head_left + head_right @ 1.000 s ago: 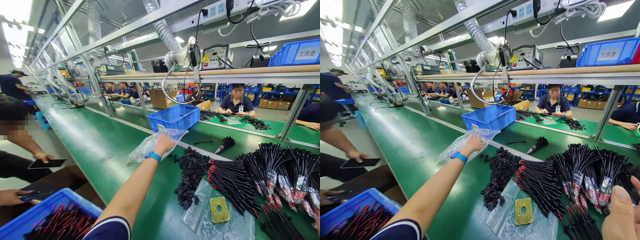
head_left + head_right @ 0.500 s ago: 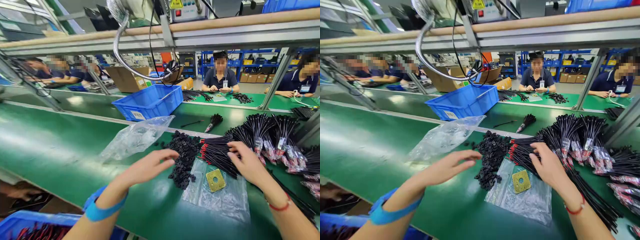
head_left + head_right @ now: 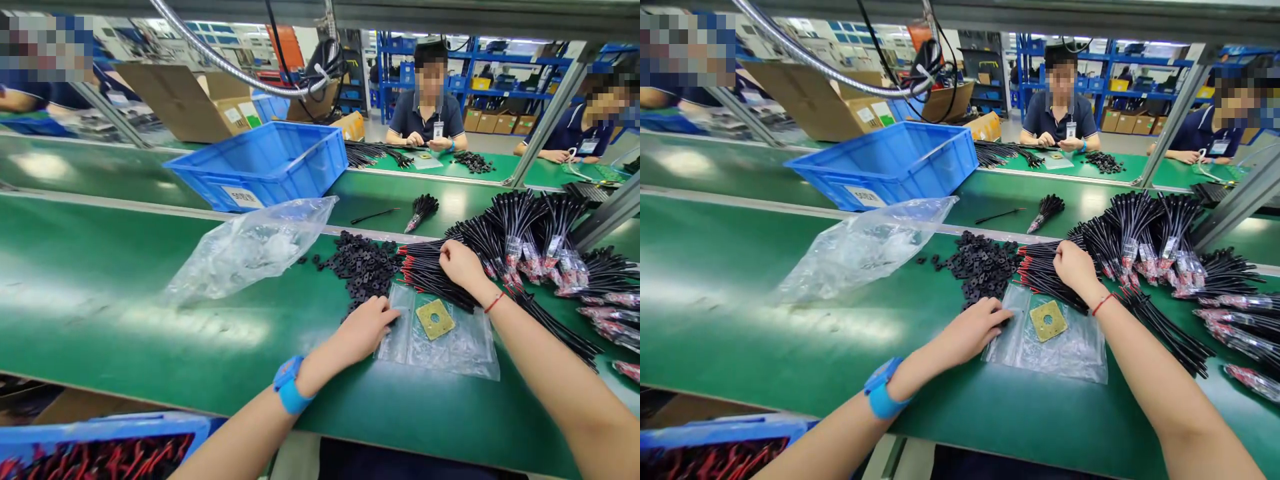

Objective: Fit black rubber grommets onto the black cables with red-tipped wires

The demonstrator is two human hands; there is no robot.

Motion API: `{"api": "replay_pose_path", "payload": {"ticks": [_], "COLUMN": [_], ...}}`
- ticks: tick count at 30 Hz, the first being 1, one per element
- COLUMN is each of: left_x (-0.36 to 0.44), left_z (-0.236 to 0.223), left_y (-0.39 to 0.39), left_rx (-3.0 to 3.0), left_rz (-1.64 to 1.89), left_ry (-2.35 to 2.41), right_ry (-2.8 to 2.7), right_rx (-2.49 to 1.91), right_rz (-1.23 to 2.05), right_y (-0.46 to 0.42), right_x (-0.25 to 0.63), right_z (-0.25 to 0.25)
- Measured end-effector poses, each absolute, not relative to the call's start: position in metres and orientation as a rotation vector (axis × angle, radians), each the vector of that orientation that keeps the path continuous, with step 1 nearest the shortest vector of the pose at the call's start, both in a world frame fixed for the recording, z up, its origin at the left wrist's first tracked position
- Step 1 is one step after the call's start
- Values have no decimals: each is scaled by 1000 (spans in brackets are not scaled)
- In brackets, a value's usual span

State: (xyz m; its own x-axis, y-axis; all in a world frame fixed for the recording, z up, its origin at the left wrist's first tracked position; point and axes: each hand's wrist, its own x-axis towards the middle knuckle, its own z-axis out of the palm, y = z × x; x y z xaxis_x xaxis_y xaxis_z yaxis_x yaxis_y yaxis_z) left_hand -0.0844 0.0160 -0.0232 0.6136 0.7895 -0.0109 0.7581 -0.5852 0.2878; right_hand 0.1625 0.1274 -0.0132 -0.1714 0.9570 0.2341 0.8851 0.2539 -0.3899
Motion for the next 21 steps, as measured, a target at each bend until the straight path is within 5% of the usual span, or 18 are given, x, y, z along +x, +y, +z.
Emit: {"api": "replay_pose_path", "payload": {"ticks": [9, 15, 21], "left_x": [-77, -45, 1], "left_z": [-21, 0, -4], "left_y": [36, 49, 47], "left_rx": [2672, 1765, 1010], "left_rz": [196, 736, 895], "left_ry": [1178, 1019, 766], "right_ry": [-2027, -2383, -2410], "right_rx": [-1366, -1481, -1471], "right_rz": [532, 533, 370], "right_y": [56, 5, 2], "right_x": [209, 201, 188], "right_z": [17, -21, -50]}}
